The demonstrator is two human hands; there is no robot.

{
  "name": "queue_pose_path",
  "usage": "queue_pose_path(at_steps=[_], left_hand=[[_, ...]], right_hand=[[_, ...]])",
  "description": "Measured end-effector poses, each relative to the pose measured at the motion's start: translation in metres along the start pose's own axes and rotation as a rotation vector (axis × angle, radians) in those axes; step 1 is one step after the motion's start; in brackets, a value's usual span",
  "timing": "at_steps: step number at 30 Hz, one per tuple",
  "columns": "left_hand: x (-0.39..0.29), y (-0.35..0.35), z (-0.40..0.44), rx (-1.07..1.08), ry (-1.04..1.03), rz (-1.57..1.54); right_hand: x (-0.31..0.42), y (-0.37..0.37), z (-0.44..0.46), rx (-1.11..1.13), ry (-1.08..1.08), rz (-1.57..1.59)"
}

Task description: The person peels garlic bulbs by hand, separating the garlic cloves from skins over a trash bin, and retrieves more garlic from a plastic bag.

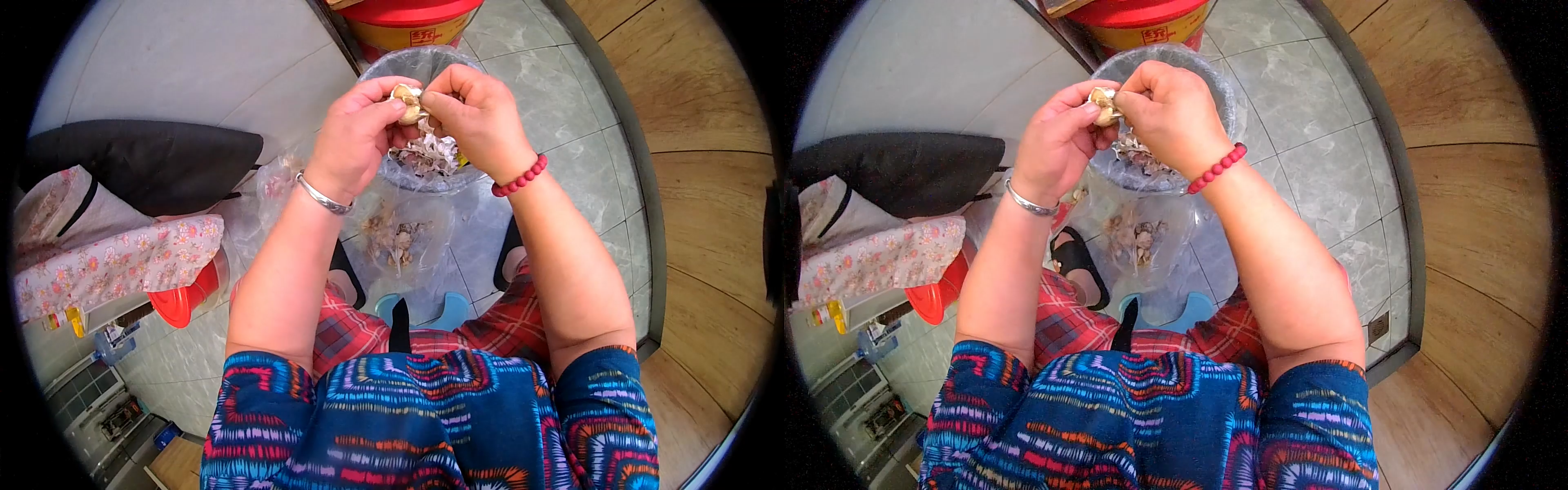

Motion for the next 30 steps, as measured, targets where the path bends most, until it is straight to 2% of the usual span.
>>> queue_pose_path(at_steps=[1, 3, 10, 12, 13, 15, 16, 18, 19, 21, 25, 28, 30], left_hand=[[-0.001, 0.001, 0.000, 0.000, 0.000, 0.000], [-0.002, 0.003, 0.000, 0.063, 0.023, -0.081], [0.002, 0.006, 0.001, 0.073, 0.022, -0.225], [0.003, 0.009, 0.002, 0.148, 0.034, -0.269], [0.003, 0.009, 0.002, 0.147, 0.034, -0.270], [0.001, 0.010, 0.001, -0.003, 0.024, -0.331], [0.000, 0.010, 0.001, -0.003, 0.024, -0.331], [-0.001, 0.009, 0.001, -0.024, 0.024, -0.180], [-0.001, 0.009, 0.000, -0.024, 0.024, -0.180], [0.001, 0.009, 0.000, -0.080, 0.008, -0.133], [0.001, 0.009, 0.001, -0.105, -0.002, -0.026], [0.001, 0.007, 0.000, -0.151, -0.020, 0.128], [0.000, 0.001, 0.000, -0.233, -0.074, 0.307]], right_hand=[[0.002, 0.001, 0.000, 0.000, 0.000, 0.000], [0.004, 0.001, -0.002, 0.109, -0.096, 0.339], [0.002, -0.003, -0.003, 0.181, -0.137, 0.644], [0.000, -0.001, -0.004, 0.242, -0.191, 0.752], [0.000, -0.001, -0.004, 0.242, -0.192, 0.752], [-0.002, 0.000, -0.004, 0.173, -0.244, 0.966], [-0.003, 0.000, -0.003, 0.173, -0.244, 0.966], [-0.007, 0.001, -0.001, -0.024, -0.354, 0.837], [-0.007, 0.001, 0.000, -0.024, -0.354, 0.837], [-0.007, 0.002, 0.002, -0.089, -0.354, 0.432], [-0.010, 0.002, 0.003, -0.045, -0.342, 0.333], [-0.002, 0.000, 0.002, -0.061, -0.274, 0.309], [0.001, -0.001, 0.002, 0.002, -0.259, 0.163]])
Point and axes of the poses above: each hand's wrist, its own z-axis towards the middle knuckle, its own y-axis out of the back of the hand, x = y × z, the point moved 1 cm from there along z, towards the middle knuckle, and after that the axes turned 7 degrees about x, right-handed, at the moved point
